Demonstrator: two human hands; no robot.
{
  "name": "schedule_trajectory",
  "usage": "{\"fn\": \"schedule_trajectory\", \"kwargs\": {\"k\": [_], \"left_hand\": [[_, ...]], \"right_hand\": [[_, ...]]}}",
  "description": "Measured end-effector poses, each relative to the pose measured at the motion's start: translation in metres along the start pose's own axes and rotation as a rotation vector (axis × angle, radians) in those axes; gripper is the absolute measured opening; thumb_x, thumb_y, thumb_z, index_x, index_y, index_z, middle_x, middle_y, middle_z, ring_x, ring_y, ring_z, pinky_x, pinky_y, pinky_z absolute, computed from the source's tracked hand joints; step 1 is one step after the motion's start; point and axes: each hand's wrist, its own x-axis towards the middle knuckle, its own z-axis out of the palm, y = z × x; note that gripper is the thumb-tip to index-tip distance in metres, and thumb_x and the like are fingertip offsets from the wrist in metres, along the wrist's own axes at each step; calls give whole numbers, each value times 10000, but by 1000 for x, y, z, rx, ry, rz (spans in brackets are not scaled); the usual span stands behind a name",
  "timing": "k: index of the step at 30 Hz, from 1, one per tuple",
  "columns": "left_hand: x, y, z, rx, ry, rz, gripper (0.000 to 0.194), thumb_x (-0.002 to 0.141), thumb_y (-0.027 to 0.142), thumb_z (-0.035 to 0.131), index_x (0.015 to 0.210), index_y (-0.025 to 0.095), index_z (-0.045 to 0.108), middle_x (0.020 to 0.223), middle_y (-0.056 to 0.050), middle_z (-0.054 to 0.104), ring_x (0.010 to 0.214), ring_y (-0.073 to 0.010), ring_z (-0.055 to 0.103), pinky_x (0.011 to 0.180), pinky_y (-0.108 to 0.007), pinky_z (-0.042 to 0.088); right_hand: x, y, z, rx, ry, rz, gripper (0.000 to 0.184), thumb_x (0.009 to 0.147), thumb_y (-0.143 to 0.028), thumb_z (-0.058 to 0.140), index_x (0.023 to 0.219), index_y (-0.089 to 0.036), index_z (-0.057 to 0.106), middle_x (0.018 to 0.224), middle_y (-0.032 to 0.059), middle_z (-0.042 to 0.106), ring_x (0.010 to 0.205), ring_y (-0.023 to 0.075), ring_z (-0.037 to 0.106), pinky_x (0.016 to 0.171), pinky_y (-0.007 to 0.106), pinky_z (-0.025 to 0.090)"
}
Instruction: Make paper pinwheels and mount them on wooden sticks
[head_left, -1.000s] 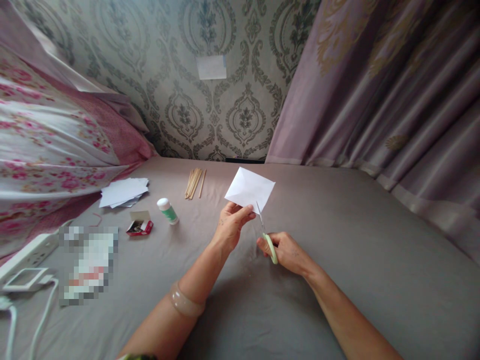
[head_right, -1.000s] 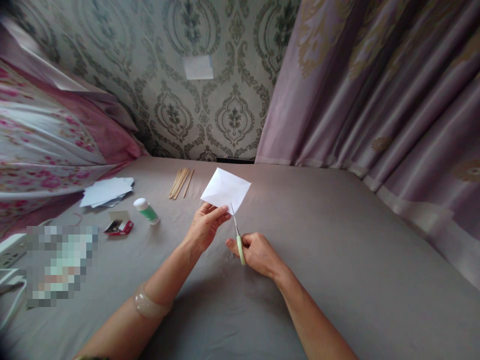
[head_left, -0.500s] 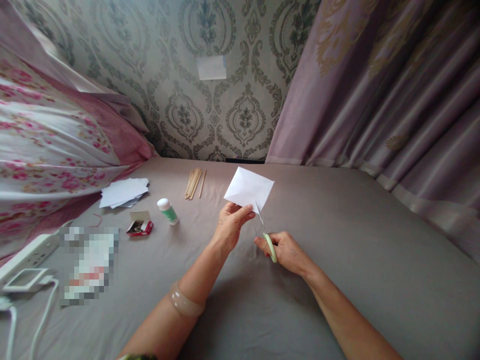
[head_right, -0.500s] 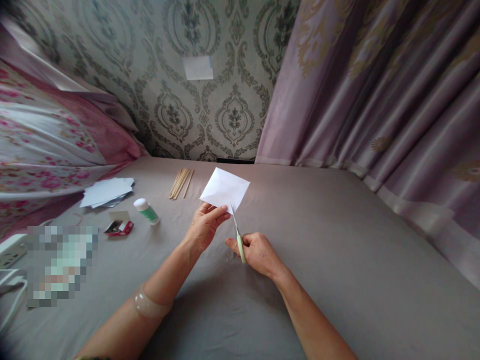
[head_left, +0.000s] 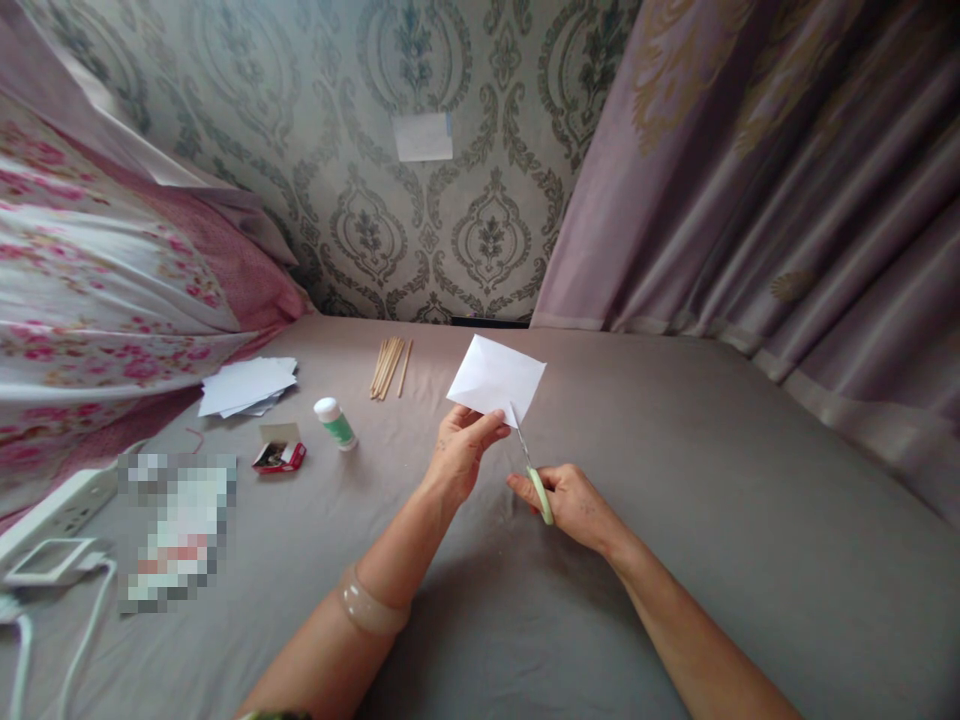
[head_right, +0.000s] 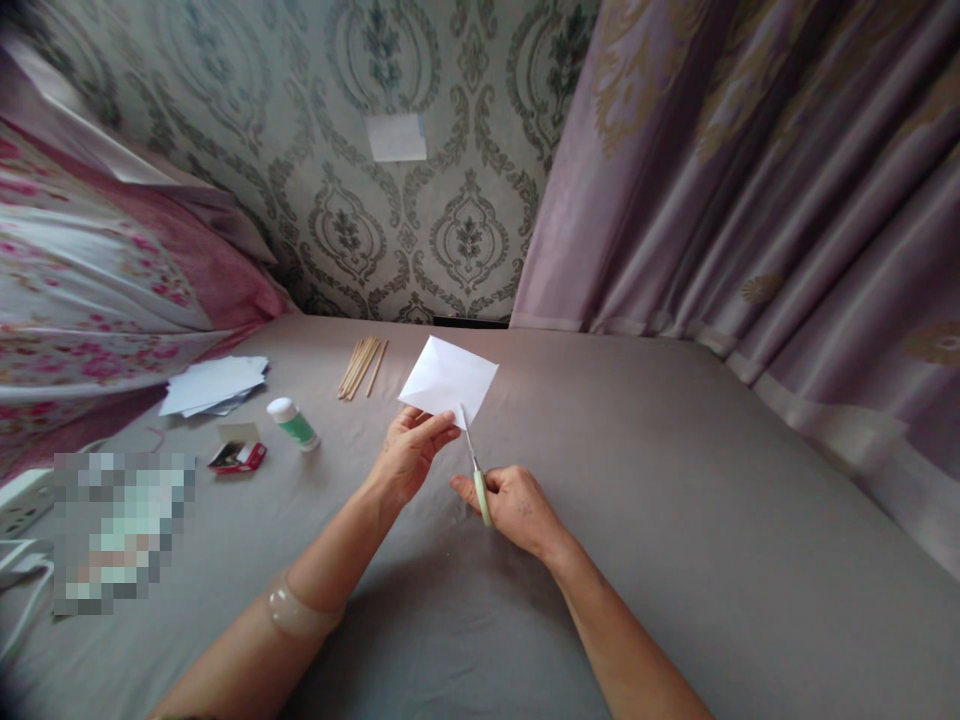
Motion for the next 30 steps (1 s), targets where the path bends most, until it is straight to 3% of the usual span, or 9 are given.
{"fn": "schedule_trajectory", "kwargs": {"k": [7,30], "left_hand": [[-2,0,2,4,-8,-7,342,548,208,833,845,159,671,816,-9,687,671,-101,607,673,-251,489],[-9,-1,6,54,-71,-31,340,560,231,828,856,156,679,837,-25,708,687,-113,622,649,-240,492]], "right_hand": [[0,1,1,40,-15,2,512,743,-620,572,522,-162,511,491,-39,409,502,96,365,513,245,280],[-1,0,-4,34,-16,-44,479,771,-596,540,557,-174,463,536,-32,393,545,104,352,523,251,282]]}}
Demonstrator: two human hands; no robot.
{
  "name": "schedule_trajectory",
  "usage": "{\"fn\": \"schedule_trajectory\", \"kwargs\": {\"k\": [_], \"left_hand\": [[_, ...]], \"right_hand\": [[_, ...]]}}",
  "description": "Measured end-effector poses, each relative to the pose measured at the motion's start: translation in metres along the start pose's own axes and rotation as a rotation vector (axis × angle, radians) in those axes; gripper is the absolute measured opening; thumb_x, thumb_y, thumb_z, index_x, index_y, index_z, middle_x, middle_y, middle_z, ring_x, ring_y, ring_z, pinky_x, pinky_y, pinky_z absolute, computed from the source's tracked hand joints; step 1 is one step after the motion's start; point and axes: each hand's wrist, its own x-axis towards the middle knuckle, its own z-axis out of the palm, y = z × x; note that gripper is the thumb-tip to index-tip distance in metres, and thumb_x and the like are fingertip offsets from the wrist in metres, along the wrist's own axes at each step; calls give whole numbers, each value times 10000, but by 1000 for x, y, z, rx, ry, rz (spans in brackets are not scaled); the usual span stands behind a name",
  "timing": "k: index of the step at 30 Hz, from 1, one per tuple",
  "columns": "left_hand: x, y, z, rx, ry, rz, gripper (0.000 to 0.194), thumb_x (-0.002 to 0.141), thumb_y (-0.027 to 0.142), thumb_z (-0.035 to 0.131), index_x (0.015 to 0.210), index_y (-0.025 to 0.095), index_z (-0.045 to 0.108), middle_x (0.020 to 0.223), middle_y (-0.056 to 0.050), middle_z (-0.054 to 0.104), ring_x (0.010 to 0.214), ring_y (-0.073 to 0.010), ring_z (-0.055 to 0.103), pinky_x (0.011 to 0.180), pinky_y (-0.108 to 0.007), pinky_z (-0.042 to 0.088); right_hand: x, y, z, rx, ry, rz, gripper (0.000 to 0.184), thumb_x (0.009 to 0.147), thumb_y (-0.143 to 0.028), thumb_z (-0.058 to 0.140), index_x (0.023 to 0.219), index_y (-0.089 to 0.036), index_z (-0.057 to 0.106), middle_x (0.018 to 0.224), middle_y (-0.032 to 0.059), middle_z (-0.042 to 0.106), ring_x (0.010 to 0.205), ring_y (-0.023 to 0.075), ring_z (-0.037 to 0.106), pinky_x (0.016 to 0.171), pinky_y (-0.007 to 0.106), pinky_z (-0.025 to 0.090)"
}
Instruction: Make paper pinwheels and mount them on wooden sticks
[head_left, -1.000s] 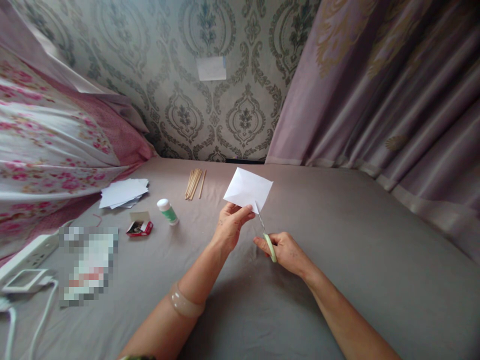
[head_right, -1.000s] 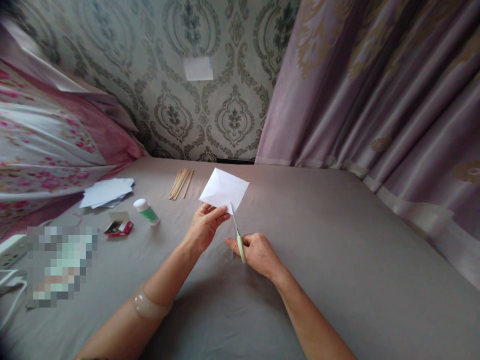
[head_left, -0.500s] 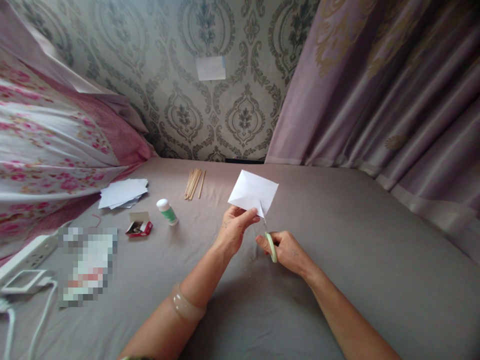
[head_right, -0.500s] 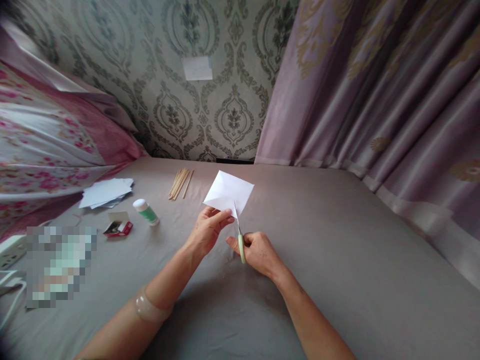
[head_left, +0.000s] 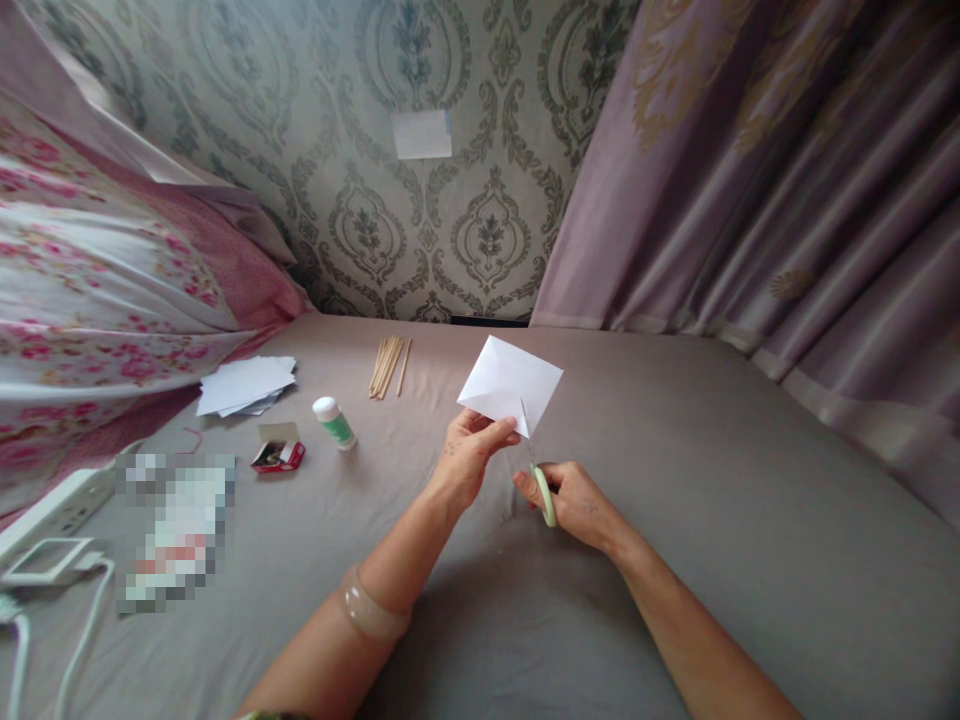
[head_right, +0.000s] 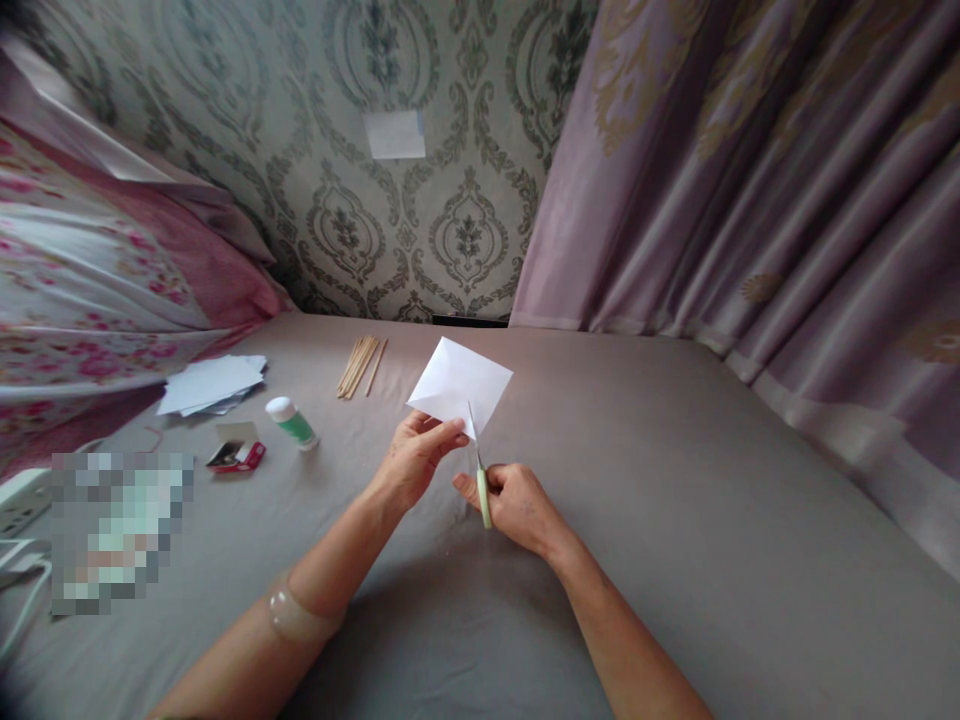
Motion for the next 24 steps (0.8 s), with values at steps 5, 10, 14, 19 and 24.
{"fn": "schedule_trajectory", "kwargs": {"k": [5,10,14,19,24], "left_hand": [[0,-2,-1,2,-14,-9,333,565,228,827,856,158,680,842,-22,707,691,-111,620,650,-239,492],[0,-2,-1,-2,-9,-3,326,570,221,824,858,162,682,850,-18,707,693,-109,615,651,-240,491],[1,-2,-1,-8,-6,-4,329,565,220,826,852,157,678,838,-20,702,685,-108,612,650,-241,491],[1,-2,-1,-9,6,-4,328,559,224,830,837,153,673,813,-19,697,679,-109,612,648,-242,491],[1,-1,0,-18,20,-12,338,540,231,838,825,153,675,802,-16,698,666,-106,609,640,-242,487]], "right_hand": [[1,2,1,-6,26,2,501,780,-616,518,545,-178,457,515,-37,378,525,99,346,512,250,278],[1,3,2,-21,59,23,524,760,-644,528,532,-177,458,502,-42,360,515,97,344,507,248,281],[2,4,2,-18,69,24,522,761,-628,539,518,-171,467,498,-40,370,510,95,349,507,246,283],[2,3,2,-23,83,38,519,749,-622,555,508,-172,460,496,-40,368,508,93,345,502,244,282],[3,6,2,-34,97,28,526,756,-624,553,506,-168,472,499,-42,375,516,94,355,501,238,287]]}}
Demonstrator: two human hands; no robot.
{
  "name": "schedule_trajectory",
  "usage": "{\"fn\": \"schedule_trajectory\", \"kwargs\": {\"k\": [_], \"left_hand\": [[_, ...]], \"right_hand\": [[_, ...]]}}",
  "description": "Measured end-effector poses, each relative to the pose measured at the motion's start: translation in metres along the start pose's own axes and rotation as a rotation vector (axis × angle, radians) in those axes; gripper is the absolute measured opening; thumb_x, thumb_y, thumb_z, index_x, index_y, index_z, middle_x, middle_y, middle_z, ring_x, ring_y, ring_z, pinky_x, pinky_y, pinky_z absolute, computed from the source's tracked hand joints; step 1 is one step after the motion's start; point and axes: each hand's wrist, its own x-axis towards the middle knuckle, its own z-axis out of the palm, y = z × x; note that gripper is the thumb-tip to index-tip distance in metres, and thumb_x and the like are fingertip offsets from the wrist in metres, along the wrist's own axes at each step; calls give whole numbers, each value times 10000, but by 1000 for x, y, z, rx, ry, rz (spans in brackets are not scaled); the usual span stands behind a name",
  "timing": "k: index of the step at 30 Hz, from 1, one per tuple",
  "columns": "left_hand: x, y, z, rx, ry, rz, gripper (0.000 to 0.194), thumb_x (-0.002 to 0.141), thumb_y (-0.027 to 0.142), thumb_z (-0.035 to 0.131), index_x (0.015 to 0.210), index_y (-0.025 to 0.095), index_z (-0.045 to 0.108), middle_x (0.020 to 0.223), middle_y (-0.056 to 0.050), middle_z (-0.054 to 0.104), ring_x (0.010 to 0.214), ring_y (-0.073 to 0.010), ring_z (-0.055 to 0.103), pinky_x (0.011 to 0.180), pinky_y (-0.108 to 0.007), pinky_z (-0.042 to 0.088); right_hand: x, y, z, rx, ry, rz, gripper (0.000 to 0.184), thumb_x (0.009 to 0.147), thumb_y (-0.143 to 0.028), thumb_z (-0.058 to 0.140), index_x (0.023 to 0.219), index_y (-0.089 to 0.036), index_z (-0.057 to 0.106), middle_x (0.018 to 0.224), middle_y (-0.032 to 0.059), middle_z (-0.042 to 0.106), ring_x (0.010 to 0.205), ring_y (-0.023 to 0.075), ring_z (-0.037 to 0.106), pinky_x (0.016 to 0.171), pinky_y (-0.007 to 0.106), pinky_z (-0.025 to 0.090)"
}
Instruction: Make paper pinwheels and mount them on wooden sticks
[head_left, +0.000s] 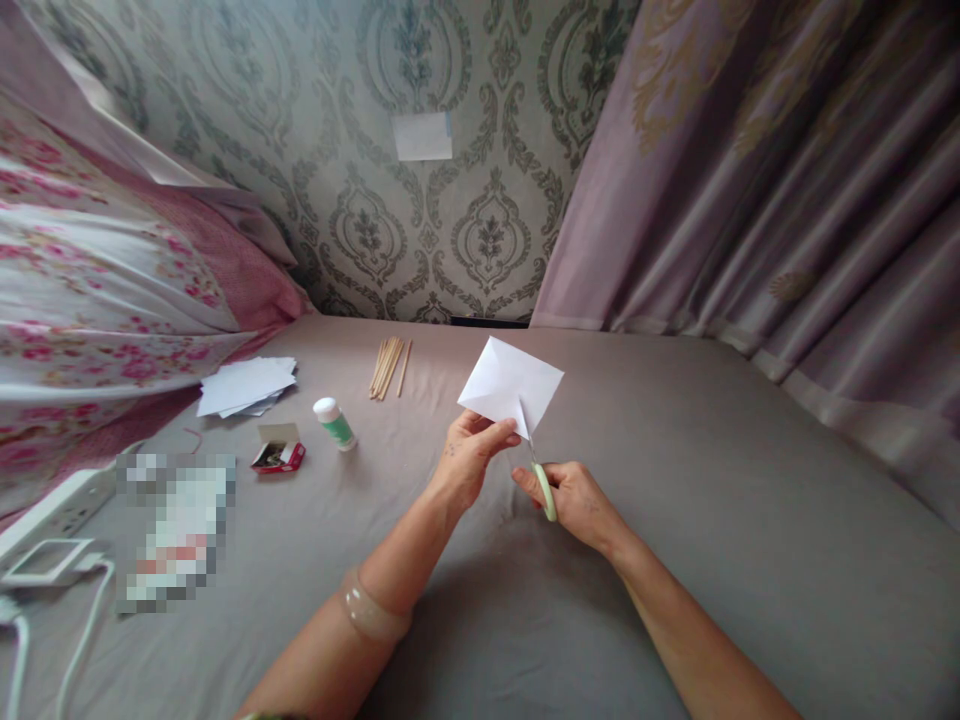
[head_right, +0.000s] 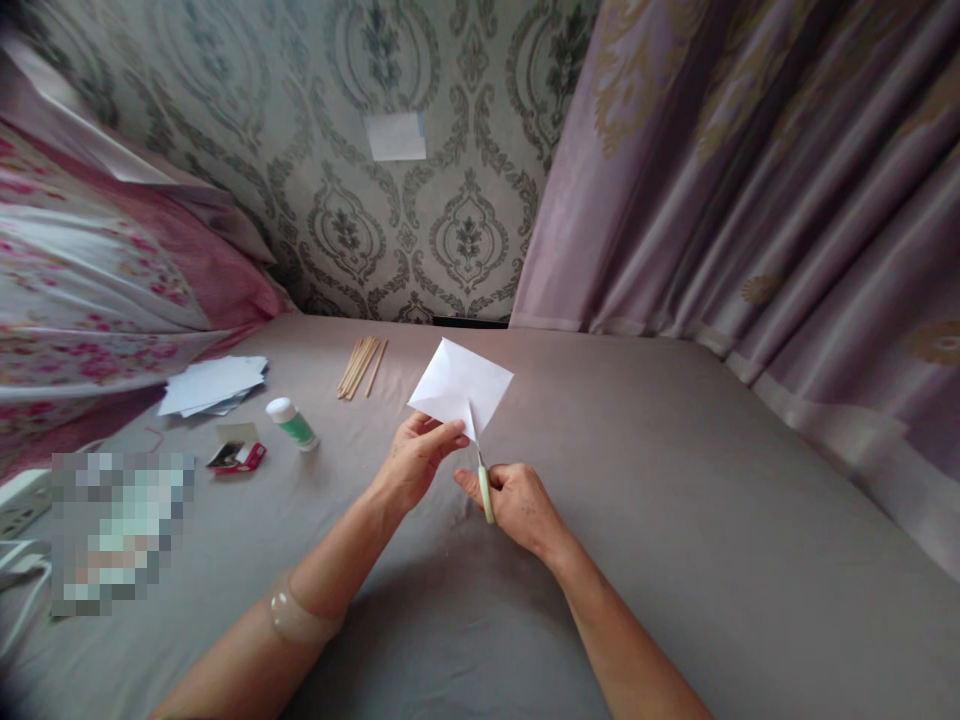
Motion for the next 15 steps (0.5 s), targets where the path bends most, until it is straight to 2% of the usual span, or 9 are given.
{"fn": "schedule_trajectory", "kwargs": {"k": [12,15], "left_hand": [[1,0,0,-13,26,-25,320,533,238,839,776,138,657,728,1,663,608,-97,596,621,-247,509],[2,-2,-3,-3,37,-23,310,566,287,827,782,136,663,724,0,655,600,-96,587,600,-249,509]], "right_hand": [[0,-1,0,3,-15,10,522,752,-610,557,493,-171,448,498,-47,347,515,89,340,488,233,269],[-1,-2,-1,-14,-68,27,537,751,-636,543,501,-173,437,504,-47,335,521,89,322,493,239,260]]}}
